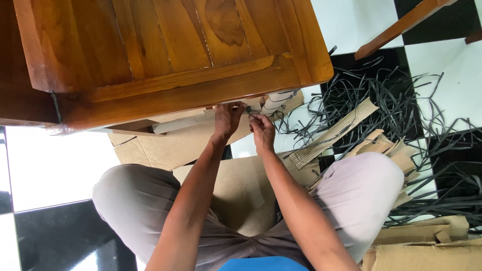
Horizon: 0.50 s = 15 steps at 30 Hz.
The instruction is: Wrapping chair legs with protective cardboard and securing them with plastic ties
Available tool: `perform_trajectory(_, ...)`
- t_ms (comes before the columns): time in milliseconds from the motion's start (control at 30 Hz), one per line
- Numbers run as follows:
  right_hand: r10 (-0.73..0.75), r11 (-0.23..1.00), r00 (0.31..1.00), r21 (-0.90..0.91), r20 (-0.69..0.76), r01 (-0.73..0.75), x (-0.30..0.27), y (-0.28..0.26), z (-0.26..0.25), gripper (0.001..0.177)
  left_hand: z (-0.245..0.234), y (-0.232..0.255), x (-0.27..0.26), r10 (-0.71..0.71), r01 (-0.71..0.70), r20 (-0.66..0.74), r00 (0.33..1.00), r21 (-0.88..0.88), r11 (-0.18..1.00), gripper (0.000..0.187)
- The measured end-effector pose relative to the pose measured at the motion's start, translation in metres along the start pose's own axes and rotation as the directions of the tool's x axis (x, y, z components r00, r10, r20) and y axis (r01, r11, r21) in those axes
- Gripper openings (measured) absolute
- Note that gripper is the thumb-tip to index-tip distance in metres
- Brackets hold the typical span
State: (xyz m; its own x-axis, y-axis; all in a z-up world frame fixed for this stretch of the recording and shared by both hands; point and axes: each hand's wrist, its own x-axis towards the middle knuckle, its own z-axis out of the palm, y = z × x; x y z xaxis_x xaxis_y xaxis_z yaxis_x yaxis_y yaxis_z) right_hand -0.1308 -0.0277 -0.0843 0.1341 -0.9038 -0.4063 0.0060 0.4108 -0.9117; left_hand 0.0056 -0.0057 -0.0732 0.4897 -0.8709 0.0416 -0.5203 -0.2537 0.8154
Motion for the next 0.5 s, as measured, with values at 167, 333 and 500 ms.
perform_trajectory(167,-0.062,0.989,0.997,-0.141,-0.048,0.055,0.012,0.028,-0.014,0.008,0.008,-0.003,0.004,0.015,-0.016,-0.070,0.997,-0.006,1.000,0.023)
perform_trajectory(333,-0.197,0.898,0.980,-0.408,-0.035,0.166,-0.006,0.022,-0.018,0.008,0.018,-0.007,0.005,-0.027,0.032,-0.070,0.997,0.071,0.997,0.027)
perform_trajectory(500,-0.440,0.723,0.897,-0.573,0.047,0.385,-0.020,0.015,-0.020,0.008,0.023,-0.011,0.007,-0.018,0.028,-0.101,0.995,0.101,0.994,0.020)
